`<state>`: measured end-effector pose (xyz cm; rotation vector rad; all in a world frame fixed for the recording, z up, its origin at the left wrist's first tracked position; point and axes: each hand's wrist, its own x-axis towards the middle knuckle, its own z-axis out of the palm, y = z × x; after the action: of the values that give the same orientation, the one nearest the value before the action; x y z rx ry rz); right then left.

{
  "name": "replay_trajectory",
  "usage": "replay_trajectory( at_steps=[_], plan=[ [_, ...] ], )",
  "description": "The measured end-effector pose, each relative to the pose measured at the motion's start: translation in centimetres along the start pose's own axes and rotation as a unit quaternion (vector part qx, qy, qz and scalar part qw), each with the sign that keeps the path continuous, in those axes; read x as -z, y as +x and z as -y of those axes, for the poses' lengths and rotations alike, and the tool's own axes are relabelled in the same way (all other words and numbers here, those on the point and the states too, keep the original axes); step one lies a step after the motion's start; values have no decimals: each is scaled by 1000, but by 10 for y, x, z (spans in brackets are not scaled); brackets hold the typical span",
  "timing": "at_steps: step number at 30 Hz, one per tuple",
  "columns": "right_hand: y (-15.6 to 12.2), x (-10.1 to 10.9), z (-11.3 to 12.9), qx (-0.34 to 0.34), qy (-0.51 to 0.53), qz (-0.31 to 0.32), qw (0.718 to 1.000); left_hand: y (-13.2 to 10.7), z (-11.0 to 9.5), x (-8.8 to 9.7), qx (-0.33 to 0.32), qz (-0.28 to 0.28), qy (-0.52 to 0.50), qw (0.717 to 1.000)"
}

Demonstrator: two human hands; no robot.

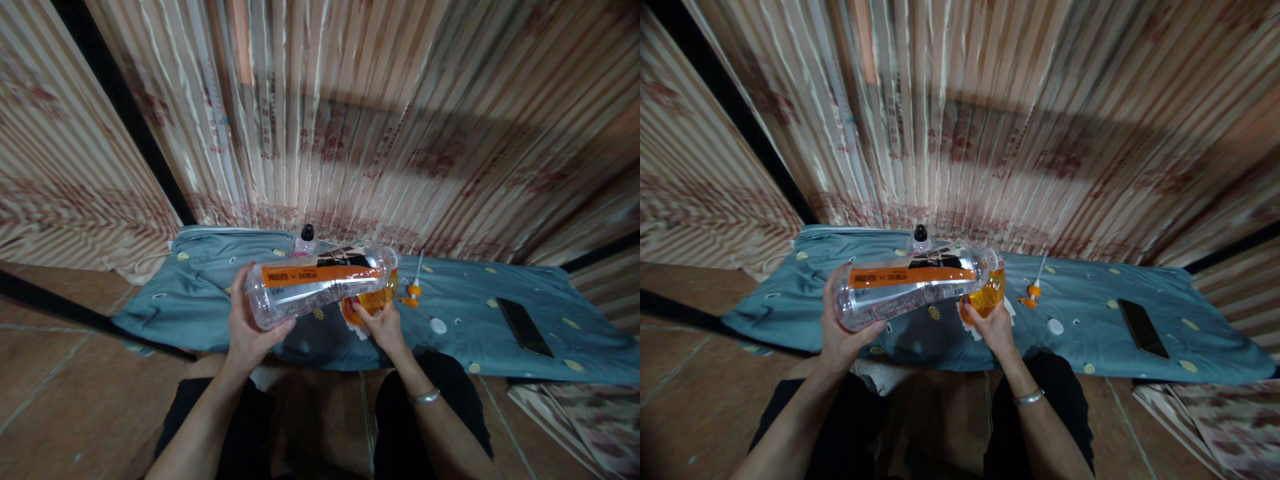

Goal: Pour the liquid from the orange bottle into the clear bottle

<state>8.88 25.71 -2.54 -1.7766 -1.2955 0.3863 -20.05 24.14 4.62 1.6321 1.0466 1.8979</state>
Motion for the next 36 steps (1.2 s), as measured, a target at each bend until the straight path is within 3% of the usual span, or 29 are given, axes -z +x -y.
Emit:
replay_trajectory(
  at_steps=[36],
  plan=[
    [0, 1, 1, 4, 17, -2, 1000, -1, 3, 4, 7, 7, 0, 1000]
  ],
)
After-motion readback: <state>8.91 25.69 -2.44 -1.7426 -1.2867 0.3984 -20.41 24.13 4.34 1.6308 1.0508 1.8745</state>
